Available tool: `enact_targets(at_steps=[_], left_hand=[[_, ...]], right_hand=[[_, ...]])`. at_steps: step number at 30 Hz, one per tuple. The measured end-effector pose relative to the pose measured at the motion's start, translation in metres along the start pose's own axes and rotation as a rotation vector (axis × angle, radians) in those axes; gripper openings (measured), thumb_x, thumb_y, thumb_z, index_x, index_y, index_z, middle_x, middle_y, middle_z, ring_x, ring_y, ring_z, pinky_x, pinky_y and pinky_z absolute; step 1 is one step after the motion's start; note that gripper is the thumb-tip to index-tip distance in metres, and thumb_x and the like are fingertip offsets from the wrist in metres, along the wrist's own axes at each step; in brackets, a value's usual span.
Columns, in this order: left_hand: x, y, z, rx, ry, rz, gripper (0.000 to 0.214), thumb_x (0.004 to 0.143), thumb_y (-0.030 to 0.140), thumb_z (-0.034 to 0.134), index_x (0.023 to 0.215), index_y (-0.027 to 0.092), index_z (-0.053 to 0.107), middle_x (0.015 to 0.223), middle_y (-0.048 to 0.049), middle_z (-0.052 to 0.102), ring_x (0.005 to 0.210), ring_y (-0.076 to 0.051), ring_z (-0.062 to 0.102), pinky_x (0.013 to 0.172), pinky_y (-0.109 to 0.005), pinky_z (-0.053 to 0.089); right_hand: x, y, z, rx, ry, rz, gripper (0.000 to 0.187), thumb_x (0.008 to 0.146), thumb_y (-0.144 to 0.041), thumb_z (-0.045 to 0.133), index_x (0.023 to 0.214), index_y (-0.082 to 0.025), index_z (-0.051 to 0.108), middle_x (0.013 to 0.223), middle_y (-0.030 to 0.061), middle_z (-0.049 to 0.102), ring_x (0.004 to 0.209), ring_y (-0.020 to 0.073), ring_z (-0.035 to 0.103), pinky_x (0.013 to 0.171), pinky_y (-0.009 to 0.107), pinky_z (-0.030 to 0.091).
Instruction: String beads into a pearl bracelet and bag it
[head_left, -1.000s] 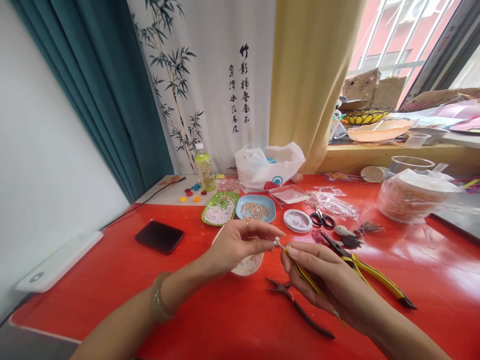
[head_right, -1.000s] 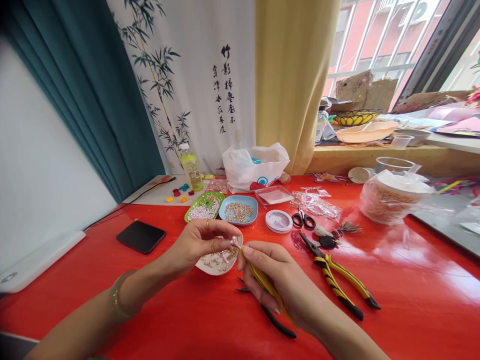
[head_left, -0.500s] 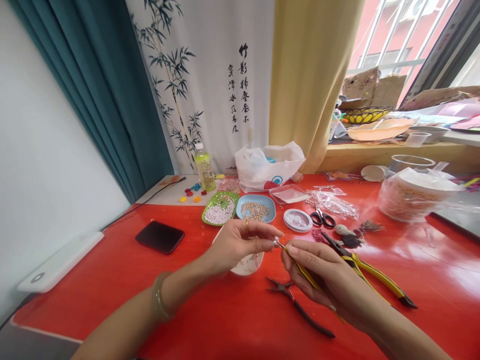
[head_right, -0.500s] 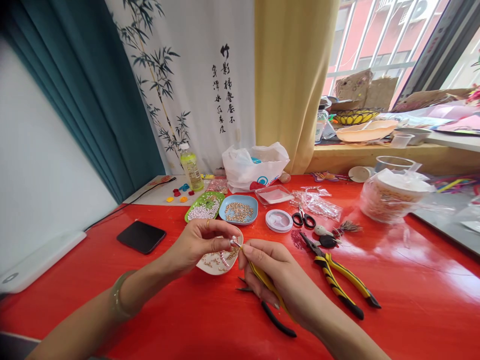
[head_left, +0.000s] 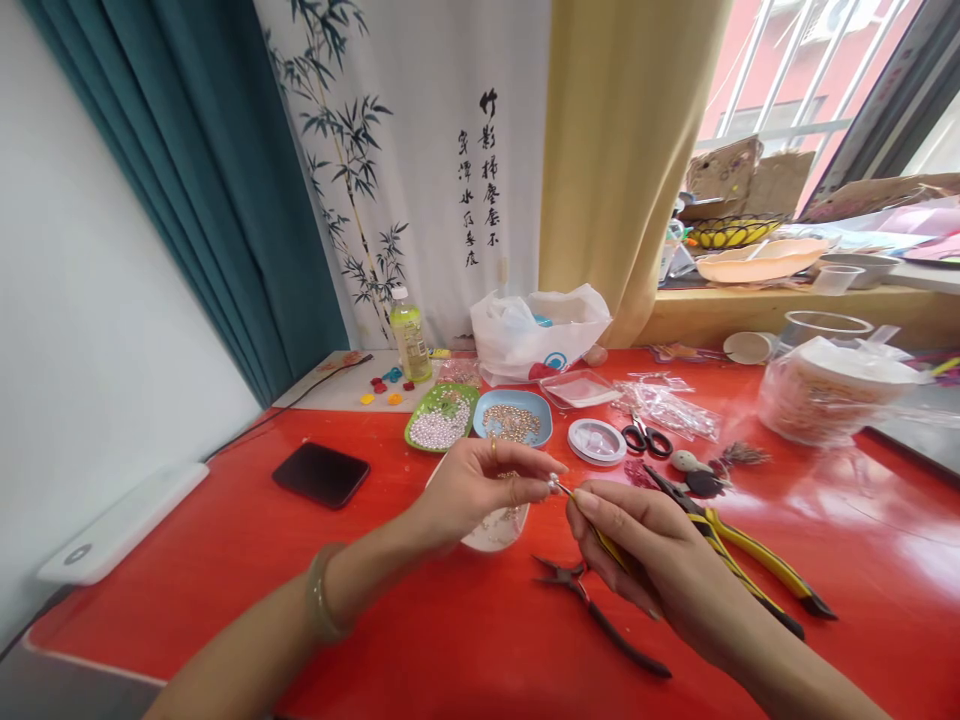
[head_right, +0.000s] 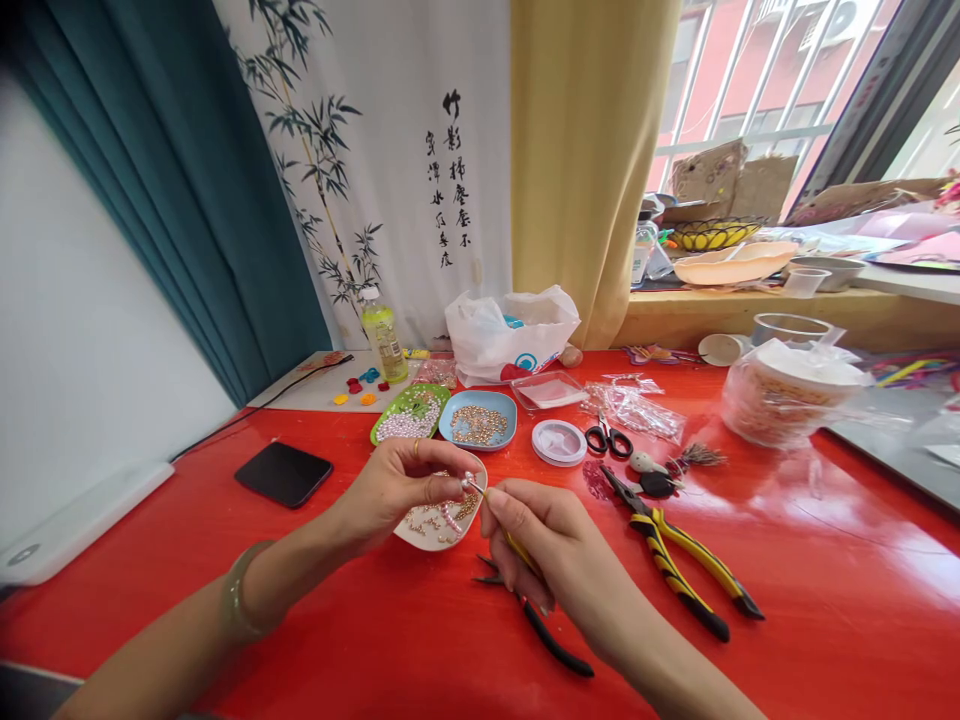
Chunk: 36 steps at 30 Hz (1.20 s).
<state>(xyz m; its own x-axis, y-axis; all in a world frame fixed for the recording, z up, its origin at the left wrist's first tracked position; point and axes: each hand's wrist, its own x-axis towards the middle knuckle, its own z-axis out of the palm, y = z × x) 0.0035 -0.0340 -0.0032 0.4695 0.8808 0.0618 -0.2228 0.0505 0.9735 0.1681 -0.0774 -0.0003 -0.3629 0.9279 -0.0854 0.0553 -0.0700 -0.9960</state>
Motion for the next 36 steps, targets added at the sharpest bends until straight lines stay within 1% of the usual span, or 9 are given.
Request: enact_targets(at_steps=[5,10,14,19,26,28,31,34,36], left_hand=[[0.0,-0.003,0.0,-0.026,0.02,-0.004,0.016,0.056,0.016,0.074,0.072,0.014,0.069,0.073,-0.0025,0.066,0.065,-0.009,0.058,0.064,-0.021,0.046],[0.0,-0.003,0.001,-0.058,0.047,-0.008,0.017,0.055,0.016,0.075,0.07,0.014,0.068,0.072,-0.0024,0.066,0.065,-0.009,0.058,0.064,-0.021,0.046],[-0.002,-0.001,0.003,-0.063,0.073,-0.027,0.018,0.053,0.016,0.075,0.068,0.013,0.067,0.071,-0.003,0.066,0.064,-0.01,0.058,0.063,-0.023,0.046],[-0.003,-0.002,0.005,-0.087,0.084,-0.026,0.018,0.052,0.016,0.076,0.067,0.013,0.067,0.07,-0.0033,0.066,0.063,-0.011,0.059,0.064,-0.025,0.047],[-0.004,-0.004,0.007,-0.093,0.1,-0.023,0.018,0.054,0.017,0.075,0.07,0.013,0.067,0.067,-0.0021,0.065,0.059,-0.009,0.058,0.06,-0.022,0.045],[-0.005,-0.003,0.008,-0.08,0.103,-0.02,0.019,0.055,0.018,0.074,0.072,0.014,0.067,0.068,-0.002,0.065,0.061,-0.009,0.058,0.062,-0.022,0.045],[-0.003,0.0,0.006,-0.03,0.09,0.025,0.023,0.059,0.019,0.072,0.081,0.014,0.066,0.069,-0.0012,0.063,0.066,-0.01,0.058,0.067,-0.023,0.045],[-0.001,0.004,0.002,0.0,0.093,0.07,0.032,0.06,0.019,0.072,0.09,0.015,0.061,0.07,-0.001,0.063,0.068,-0.01,0.058,0.068,-0.024,0.045],[0.0,0.006,0.0,0.008,0.104,0.087,0.032,0.059,0.019,0.073,0.087,0.015,0.058,0.07,-0.0012,0.062,0.068,-0.011,0.058,0.067,-0.024,0.045]], right_hand=[[-0.001,0.002,0.004,-0.16,0.089,-0.071,0.035,0.081,-0.047,0.038,0.063,-0.018,0.046,0.041,-0.0067,0.041,0.03,0.003,0.03,0.031,0.016,0.021],[-0.003,0.006,0.006,-0.366,0.164,-0.194,0.036,0.086,-0.043,0.033,0.062,-0.019,0.045,0.043,-0.0049,0.044,0.031,0.0054,0.036,0.032,0.018,0.028],[-0.004,0.01,0.007,-0.634,0.27,-0.372,0.035,0.089,-0.034,0.032,0.059,-0.02,0.043,0.044,-0.0035,0.047,0.035,0.0072,0.043,0.037,0.02,0.034],[-0.004,0.019,0.009,-0.917,0.413,-0.641,0.025,0.088,-0.021,0.035,0.064,-0.021,0.043,0.045,-0.0041,0.047,0.035,0.0072,0.043,0.04,0.02,0.033],[0.0,0.029,0.007,-1.25,0.578,-0.884,0.016,0.084,-0.014,0.041,0.072,-0.017,0.051,0.05,0.0003,0.053,0.041,0.0106,0.05,0.044,0.023,0.033],[0.002,0.029,0.006,-1.246,0.574,-0.887,0.013,0.085,-0.015,0.041,0.078,-0.016,0.052,0.053,0.0011,0.055,0.043,0.0116,0.052,0.046,0.023,0.035],[0.004,0.024,0.004,-1.106,0.46,-0.78,0.013,0.087,-0.018,0.037,0.086,-0.018,0.05,0.06,0.0017,0.059,0.047,0.0116,0.052,0.047,0.022,0.038],[0.004,0.016,-0.001,-0.997,0.358,-0.699,0.012,0.087,-0.021,0.037,0.083,-0.02,0.049,0.062,0.0009,0.057,0.047,0.0111,0.05,0.046,0.022,0.037],[0.004,0.012,-0.006,-0.951,0.36,-0.671,0.013,0.086,-0.022,0.038,0.079,-0.021,0.049,0.062,0.0007,0.056,0.049,0.0113,0.049,0.048,0.023,0.038]])
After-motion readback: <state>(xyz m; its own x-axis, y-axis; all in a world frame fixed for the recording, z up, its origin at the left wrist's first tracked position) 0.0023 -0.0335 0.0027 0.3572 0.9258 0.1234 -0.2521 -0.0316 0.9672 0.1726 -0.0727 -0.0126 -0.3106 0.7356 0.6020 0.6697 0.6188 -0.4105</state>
